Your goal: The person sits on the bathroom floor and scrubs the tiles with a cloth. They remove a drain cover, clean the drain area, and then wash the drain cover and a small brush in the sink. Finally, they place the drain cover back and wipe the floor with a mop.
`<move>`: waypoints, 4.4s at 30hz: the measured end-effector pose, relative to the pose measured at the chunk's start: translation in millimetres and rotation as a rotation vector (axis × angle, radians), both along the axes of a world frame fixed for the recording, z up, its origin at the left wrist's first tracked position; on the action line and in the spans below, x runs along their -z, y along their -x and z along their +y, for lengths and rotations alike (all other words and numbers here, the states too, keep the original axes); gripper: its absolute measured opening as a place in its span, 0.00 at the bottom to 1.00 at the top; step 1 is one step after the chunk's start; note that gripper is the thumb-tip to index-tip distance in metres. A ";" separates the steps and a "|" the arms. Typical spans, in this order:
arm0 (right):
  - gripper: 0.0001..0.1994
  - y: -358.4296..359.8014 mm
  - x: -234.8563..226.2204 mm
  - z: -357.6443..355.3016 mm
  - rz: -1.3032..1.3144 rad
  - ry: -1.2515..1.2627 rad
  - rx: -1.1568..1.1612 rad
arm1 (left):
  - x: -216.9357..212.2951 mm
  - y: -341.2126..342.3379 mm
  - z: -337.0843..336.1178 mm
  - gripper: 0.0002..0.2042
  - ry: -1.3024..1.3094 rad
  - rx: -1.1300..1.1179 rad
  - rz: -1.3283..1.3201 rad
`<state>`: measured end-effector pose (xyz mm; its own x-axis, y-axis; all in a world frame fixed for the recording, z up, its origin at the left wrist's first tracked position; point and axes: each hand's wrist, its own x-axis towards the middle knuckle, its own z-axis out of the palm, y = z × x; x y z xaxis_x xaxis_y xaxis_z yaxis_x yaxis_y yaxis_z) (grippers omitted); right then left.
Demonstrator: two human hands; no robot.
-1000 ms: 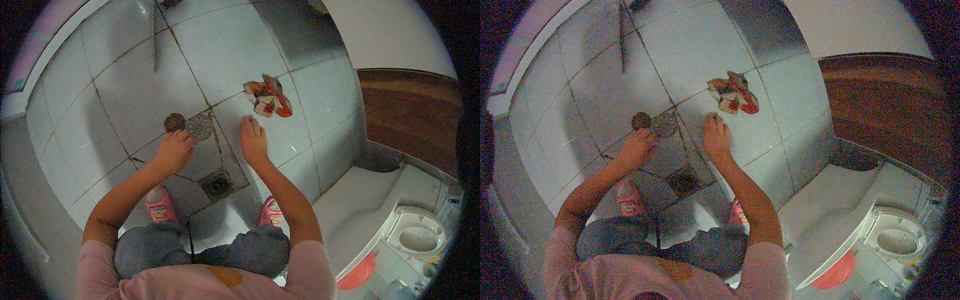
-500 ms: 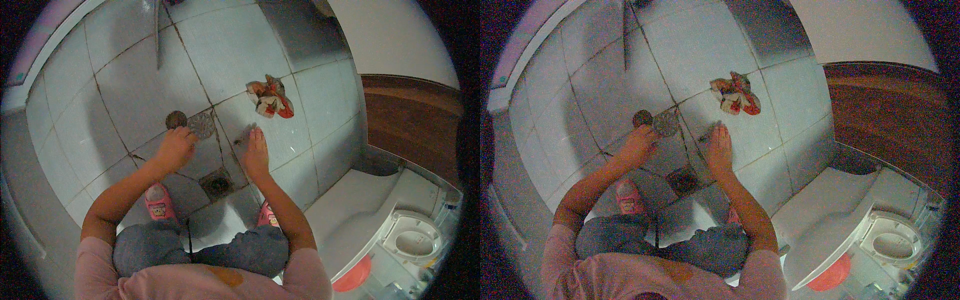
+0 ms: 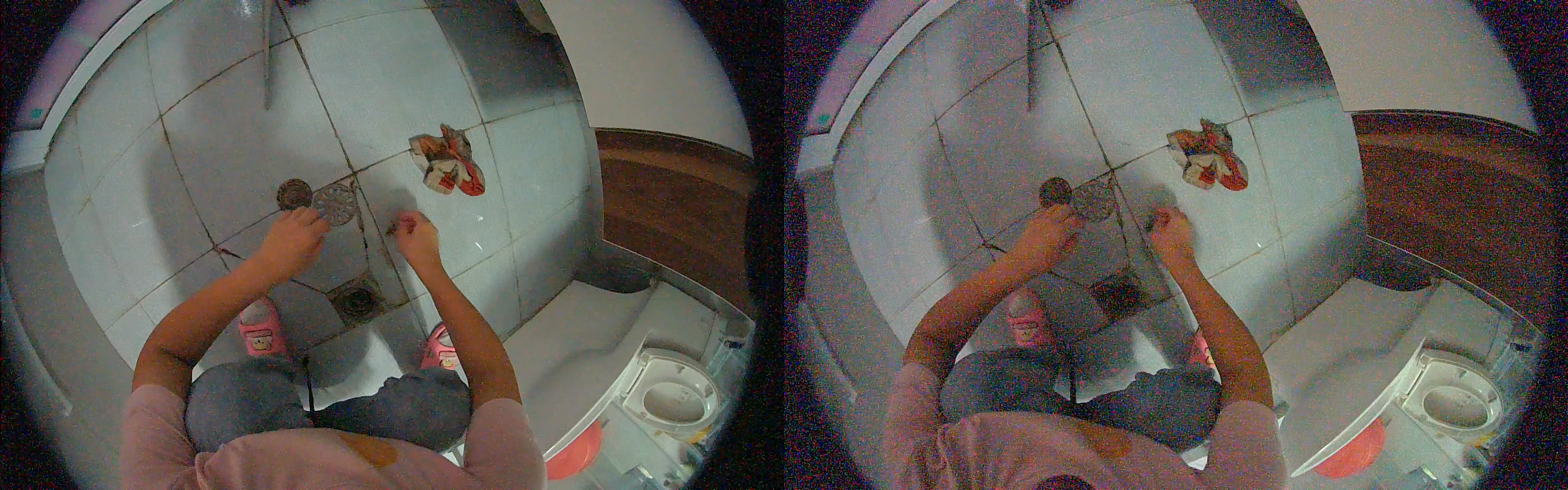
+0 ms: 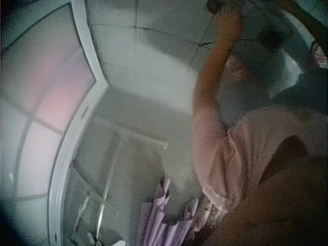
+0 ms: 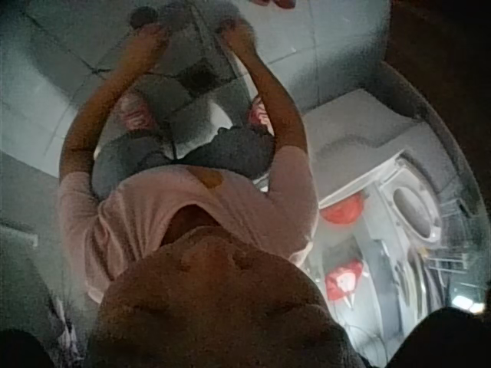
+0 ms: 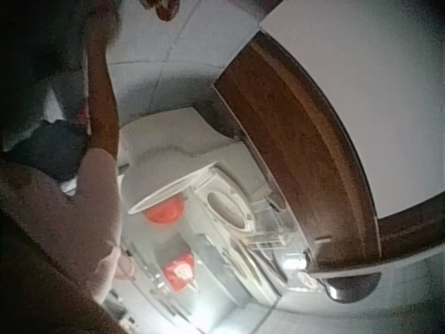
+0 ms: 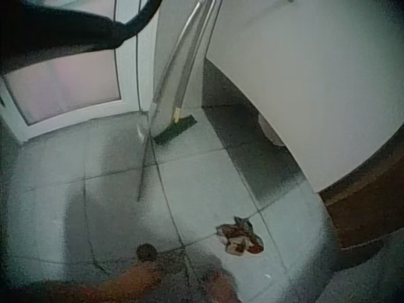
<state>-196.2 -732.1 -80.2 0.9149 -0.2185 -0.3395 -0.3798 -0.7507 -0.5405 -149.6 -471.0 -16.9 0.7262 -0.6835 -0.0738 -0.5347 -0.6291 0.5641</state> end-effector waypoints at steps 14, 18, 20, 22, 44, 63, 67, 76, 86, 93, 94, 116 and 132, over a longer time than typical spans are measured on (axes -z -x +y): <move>0.20 0.7 -23.4 -16.7 -0.418 0.210 -0.180 | 10.5 4.1 9.3 0.16 -0.030 0.010 0.061; 0.21 4.7 -16.3 -17.6 -0.205 0.119 -0.475 | 4.5 0.7 2.1 0.17 -0.050 0.052 0.083; 0.20 0.5 -27.0 -7.5 -0.197 0.193 -0.599 | 6.0 1.6 3.1 0.18 -0.063 0.031 0.103; 0.20 5.3 -34.4 -7.5 -0.113 0.274 -0.748 | 8.3 2.6 5.0 0.18 -0.061 0.014 0.099; 0.17 22.3 -14.7 6.9 -0.251 0.208 -0.292 | -1.9 0.8 5.2 0.11 0.015 -0.003 -0.011; 0.08 -13.0 -67.5 1.9 0.100 -0.195 -0.014 | -59.0 -8.7 51.3 0.10 0.085 -0.319 0.048; 0.09 -13.6 -146.0 -6.9 0.004 -0.294 0.078 | -131.0 16.8 112.1 0.10 0.081 -0.557 0.164; 0.07 1.6 -359.7 26.8 0.135 -0.266 0.163 | -353.6 72.9 152.2 0.12 0.146 -0.764 0.235; 0.08 37.2 -501.8 54.0 0.120 -0.292 0.151 | -584.8 61.0 173.9 0.07 -0.180 -0.826 0.075; 0.09 48.3 -581.3 61.1 -0.007 -0.322 0.139 | -714.1 9.8 212.9 0.11 -0.103 -0.906 -0.063; 0.10 49.5 -601.3 67.3 0.035 -0.372 0.201 | -737.5 -7.7 217.2 0.11 -0.056 -0.878 -0.190; 0.07 72.7 -667.9 111.2 0.030 -0.465 0.442 | -855.1 -477.9 204.5 0.08 -0.294 -0.650 -0.816; 0.05 52.0 -710.3 127.4 0.145 -0.477 0.470 | -819.3 -445.5 212.3 0.12 0.182 -0.553 -0.812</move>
